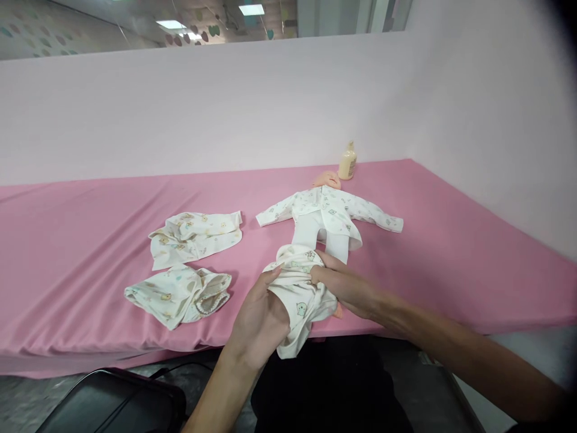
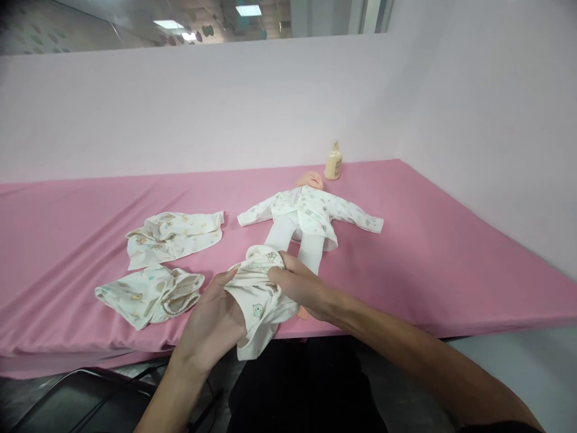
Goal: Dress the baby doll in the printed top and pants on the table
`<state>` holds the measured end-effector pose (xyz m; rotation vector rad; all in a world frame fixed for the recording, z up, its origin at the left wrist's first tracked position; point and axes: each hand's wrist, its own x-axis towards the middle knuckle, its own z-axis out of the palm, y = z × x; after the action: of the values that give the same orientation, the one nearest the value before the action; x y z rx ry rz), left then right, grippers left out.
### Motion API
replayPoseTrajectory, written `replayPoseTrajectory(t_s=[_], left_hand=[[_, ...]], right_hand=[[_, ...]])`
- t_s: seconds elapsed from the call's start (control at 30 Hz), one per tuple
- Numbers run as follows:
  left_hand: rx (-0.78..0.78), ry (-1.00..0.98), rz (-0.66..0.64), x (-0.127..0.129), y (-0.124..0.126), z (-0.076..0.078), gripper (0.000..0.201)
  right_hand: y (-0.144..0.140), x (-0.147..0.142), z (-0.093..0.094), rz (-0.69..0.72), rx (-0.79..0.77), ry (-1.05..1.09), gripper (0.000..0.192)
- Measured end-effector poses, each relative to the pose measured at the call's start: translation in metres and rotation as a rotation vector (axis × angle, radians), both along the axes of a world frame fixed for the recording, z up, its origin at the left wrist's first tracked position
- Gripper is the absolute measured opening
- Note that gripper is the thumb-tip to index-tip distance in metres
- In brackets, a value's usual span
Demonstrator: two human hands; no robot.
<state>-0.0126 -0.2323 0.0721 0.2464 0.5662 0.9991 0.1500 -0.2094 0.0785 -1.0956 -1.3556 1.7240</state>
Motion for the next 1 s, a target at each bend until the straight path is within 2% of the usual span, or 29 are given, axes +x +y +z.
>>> replayPoseTrajectory(t_s=[0.07,0.17,0.27,0.4,0.6,0.8,0.9,1.0], left_hand=[[-0.003,0.003,-0.016,-0.003,0.001,0.0,0.04],[0.004,0.055,-0.047,-0.006,0.002,-0.003,0.038],[0.043,0.139,-0.09,-0.008,0.004,-0.006,0.032],[0.138,0.237,-0.152,-0.008,0.003,-0.008,0.025],[0.247,0.327,-0.124,-0.008,-0.005,-0.013,0.024],[0.285,0.323,-0.123,-0.013,-0.022,-0.011,0.037],[0.3,0.513,-0.122,-0.023,-0.035,-0.012,0.044],[0.329,0.889,-0.104,-0.034,-0.045,-0.018,0.053]], right_hand=[[0.002,0.004,0.0,0.037,-0.014,-0.005,0.014],[0.003,0.013,0.002,0.184,-0.015,-0.097,0.04],[0.002,0.019,0.001,0.272,0.074,-0.234,0.052],[-0.001,0.02,-0.005,0.252,0.227,-0.353,0.042],[0.005,0.016,0.0,0.206,0.448,-0.468,0.025],[0.03,0.016,0.004,0.303,0.456,-0.578,0.031],[0.039,0.016,0.007,0.274,0.531,-0.649,0.025],[0.044,0.015,0.006,0.111,0.608,-0.739,0.019]])
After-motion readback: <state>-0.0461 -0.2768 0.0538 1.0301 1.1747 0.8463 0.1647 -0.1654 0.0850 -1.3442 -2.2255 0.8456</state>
